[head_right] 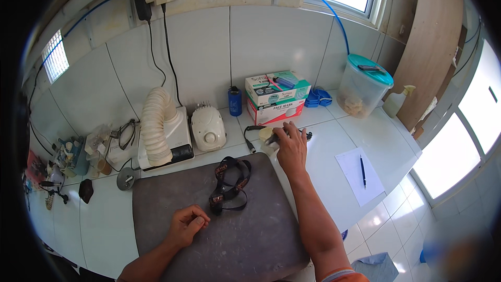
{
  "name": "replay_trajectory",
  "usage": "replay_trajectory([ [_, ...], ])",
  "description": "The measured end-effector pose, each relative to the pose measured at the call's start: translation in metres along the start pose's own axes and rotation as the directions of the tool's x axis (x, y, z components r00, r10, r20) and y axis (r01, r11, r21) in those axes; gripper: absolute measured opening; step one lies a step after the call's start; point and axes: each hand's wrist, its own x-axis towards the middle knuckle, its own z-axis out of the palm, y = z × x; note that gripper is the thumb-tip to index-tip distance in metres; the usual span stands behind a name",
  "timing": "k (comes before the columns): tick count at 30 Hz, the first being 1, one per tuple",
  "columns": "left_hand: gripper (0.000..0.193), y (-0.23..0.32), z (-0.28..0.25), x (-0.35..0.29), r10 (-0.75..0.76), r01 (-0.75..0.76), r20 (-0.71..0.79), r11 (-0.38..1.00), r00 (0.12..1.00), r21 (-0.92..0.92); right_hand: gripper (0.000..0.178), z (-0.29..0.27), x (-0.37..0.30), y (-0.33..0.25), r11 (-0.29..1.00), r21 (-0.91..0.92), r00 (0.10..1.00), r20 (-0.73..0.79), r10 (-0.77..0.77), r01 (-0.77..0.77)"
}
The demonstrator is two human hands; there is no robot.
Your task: Using a rotary tool to polish or trim a dental plaster model.
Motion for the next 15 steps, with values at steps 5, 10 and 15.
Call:
replay_trajectory([
  [5, 0.009, 0.003, 0.002, 0.001, 0.029, -0.029, 0.009, 1.000, 1.000, 0.001, 0.037, -0.033, 0.003, 0.011, 0.953, 0.300, 0.940, -0.307, 0.147, -0.051],
  [10, 0.010, 0.028, 0.011, 0.024, 0.360, -0.383, 0.133, 0.842, 0.923, 0.380, 0.043, -0.070, 0.004, 0.037, 0.987, 0.036, 0.903, -0.399, 0.160, -0.159],
  [15, 0.018, 0.038, 0.021, 0.119, 0.580, -0.529, 0.116, 0.618, 0.806, 0.582, 0.047, -0.064, -0.007, 0.054, 0.856, -0.252, 0.889, -0.044, 0.456, -0.451],
])
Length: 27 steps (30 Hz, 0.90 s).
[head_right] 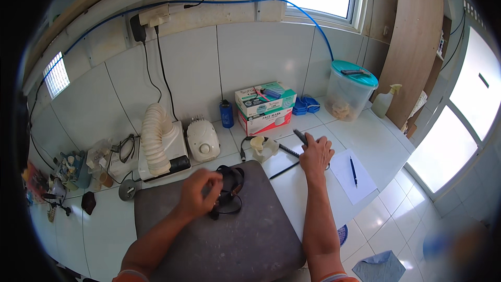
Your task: Using a rotary tool to polish or trim a dental plaster model.
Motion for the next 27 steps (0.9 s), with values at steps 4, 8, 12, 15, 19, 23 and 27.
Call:
replay_trajectory([
  [4, 0.017, -0.055, 0.026, 0.040, -0.041, 0.073, -0.206, 0.986, 0.978, 0.148, 0.048, 0.016, -0.001, 0.013, 0.996, -0.074, 0.992, 0.115, 0.047, -0.039],
  [8, 0.013, -0.085, 0.034, 0.028, -0.074, 0.116, -0.275, 0.983, 0.959, 0.140, 0.042, 0.023, 0.003, 0.018, 0.998, -0.055, 0.994, 0.108, 0.021, -0.015],
  [12, 0.013, -0.089, 0.038, 0.025, -0.085, 0.136, -0.304, 0.979, 0.949, 0.150, 0.031, 0.022, -0.001, -0.011, 0.981, 0.091, 0.981, -0.109, -0.163, 0.173],
  [15, 0.014, -0.086, 0.043, 0.032, -0.040, 0.073, -0.251, 0.990, 0.967, 0.124, 0.024, 0.019, -0.003, -0.055, 0.810, 0.268, 0.853, -0.192, -0.485, 0.521],
  [19, 0.017, -0.083, 0.043, 0.035, -0.044, 0.082, -0.228, 0.984, 0.973, 0.160, 0.029, 0.024, -0.005, -0.119, 0.605, 0.278, 0.586, 0.158, -0.795, 0.746],
  [23, 0.033, -0.086, 0.039, 0.034, 0.027, 0.074, -0.274, 0.933, 0.961, 0.353, 0.023, 0.034, -0.001, -0.151, 0.586, 0.159, 0.525, 0.305, -0.795, 0.795],
  [27, 0.059, -0.089, 0.041, 0.035, -0.006, 0.145, -0.279, 0.865, 0.960, 0.480, 0.016, 0.057, 0.004, -0.170, 0.689, 0.255, 0.638, 0.260, -0.725, 0.679],
])
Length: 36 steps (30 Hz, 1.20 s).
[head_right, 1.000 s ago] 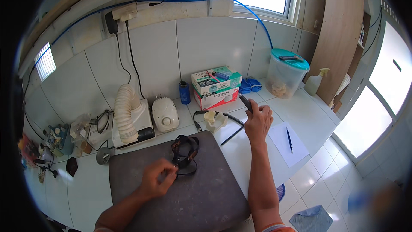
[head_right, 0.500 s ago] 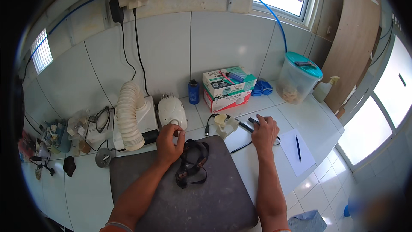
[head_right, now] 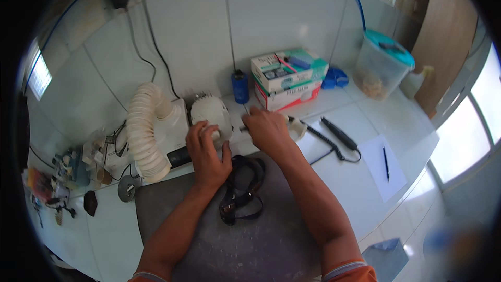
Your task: Using a rotary tool to polish or trim a dental plaster model.
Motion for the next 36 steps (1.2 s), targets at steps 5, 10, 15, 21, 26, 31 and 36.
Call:
replay_trajectory([
  [5, 0.072, 0.001, 0.005, 0.000, -0.013, 0.012, 0.036, 0.999, 0.999, 0.048, 0.021, 0.036, 0.025, -0.002, 0.969, 0.213, 0.977, -0.141, 0.160, -0.128],
  [10, 0.085, 0.001, 0.009, 0.005, -0.020, 0.009, 0.095, 0.994, 0.995, 0.111, 0.019, 0.057, 0.033, -0.002, 0.943, 0.291, 0.942, -0.240, 0.233, -0.159],
  [15, 0.091, 0.000, 0.013, 0.006, -0.066, 0.045, 0.141, 0.988, 0.988, 0.147, 0.019, 0.068, 0.040, 0.004, 0.888, 0.440, 0.940, -0.227, 0.253, -0.133],
  [21, 0.087, -0.008, 0.014, 0.004, -0.073, 0.047, 0.166, 0.987, 0.983, 0.155, 0.022, 0.074, 0.043, 0.006, 0.852, 0.504, 0.954, -0.159, 0.255, -0.143],
  [26, 0.083, -0.010, 0.014, 0.003, -0.067, 0.041, 0.178, 0.988, 0.982, 0.148, 0.019, 0.071, 0.039, 0.008, 0.847, 0.521, 0.943, -0.216, 0.252, -0.107],
  [31, 0.081, -0.011, 0.014, 0.003, -0.067, 0.042, 0.175, 0.989, 0.982, 0.143, 0.016, 0.070, 0.036, 0.004, 0.875, 0.472, 0.933, -0.259, 0.249, -0.103],
  [36, 0.081, -0.012, 0.014, 0.003, -0.073, 0.049, 0.174, 0.989, 0.982, 0.139, 0.015, 0.071, 0.035, 0.002, 0.918, 0.384, 0.937, -0.276, 0.215, -0.097],
])
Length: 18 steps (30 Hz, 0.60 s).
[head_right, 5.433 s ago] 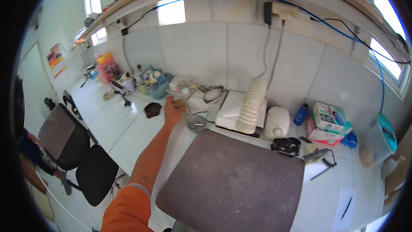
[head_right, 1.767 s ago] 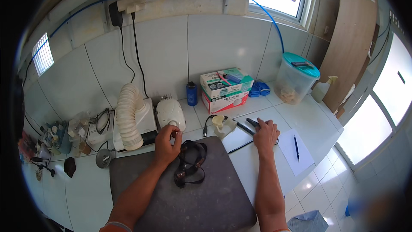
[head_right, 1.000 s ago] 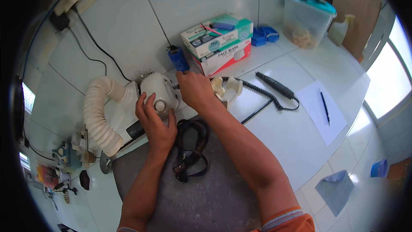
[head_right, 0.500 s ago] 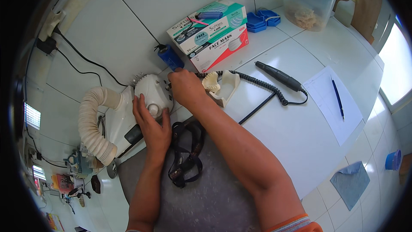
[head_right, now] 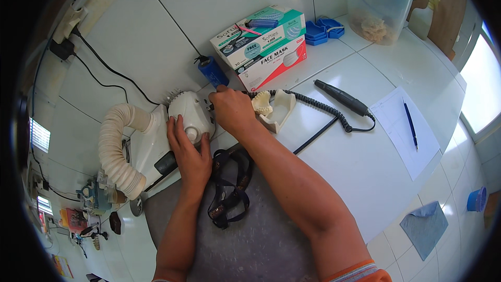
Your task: Using a rotary tool to polish or trim a dental plaster model.
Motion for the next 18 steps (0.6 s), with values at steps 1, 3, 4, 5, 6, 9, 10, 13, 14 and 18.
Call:
replay_trajectory([
  [1, 0.080, 0.0003, -0.0002, 0.0001, 0.000, 0.000, -0.001, 1.000, 1.000, 0.001, 0.015, -0.0001, -0.0002, -0.0002, 1.000, -0.014, 1.000, 0.007, 0.004, -0.004],
  [3, 0.080, 0.0011, -0.0003, 0.0005, -0.002, 0.002, 0.000, 1.000, 1.000, 0.021, 0.015, -0.0005, -0.0002, -0.0005, 1.000, -0.027, 1.000, -0.006, -0.014, 0.014],
  [4, 0.079, 0.0016, -0.0006, 0.0002, -0.004, 0.004, 0.001, 0.999, 1.000, 0.042, 0.014, -0.0007, -0.0003, -0.0008, 0.999, -0.035, 1.000, 0.000, -0.013, 0.013],
  [5, 0.079, 0.0020, -0.0010, 0.0000, -0.007, 0.006, 0.003, 0.998, 1.000, 0.064, 0.015, -0.0010, -0.0003, -0.0010, 0.999, -0.036, 1.000, -0.006, -0.025, 0.025],
  [6, 0.079, 0.0020, -0.0013, 0.0005, -0.007, 0.006, 0.004, 1.000, 1.000, 0.028, 0.015, -0.0014, 0.0000, -0.0011, 0.999, -0.039, 0.999, -0.005, -0.032, 0.031],
  [9, 0.078, 0.0013, -0.0025, 0.0018, -0.007, 0.007, 0.006, 0.999, 1.000, -0.035, 0.015, -0.0025, 0.0003, -0.0013, 0.999, -0.039, 0.999, 0.013, -0.033, 0.033],
  [10, 0.078, 0.0014, -0.0026, 0.0018, -0.005, 0.005, 0.006, 1.000, 1.000, -0.030, 0.015, -0.0027, 0.0002, -0.0013, 0.999, -0.041, 0.999, 0.026, -0.023, 0.024],
  [13, 0.078, 0.0015, -0.0024, 0.0027, 0.004, -0.004, 0.000, 1.000, 1.000, -0.027, 0.015, -0.0024, 0.0002, -0.0014, 0.999, -0.042, 0.999, 0.018, -0.031, 0.032],
  [14, 0.078, 0.0014, -0.0025, 0.0030, 0.005, -0.005, -0.003, 0.999, 1.000, -0.037, 0.015, -0.0022, 0.0003, -0.0011, 0.999, -0.036, 0.999, 0.021, -0.029, 0.030],
  [18, 0.077, 0.0016, -0.0032, 0.0028, 0.005, -0.005, 0.004, 1.000, 1.000, -0.027, 0.014, -0.0009, 0.0011, 0.0007, 1.000, -0.030, 0.999, 0.051, -0.002, 0.004],
])
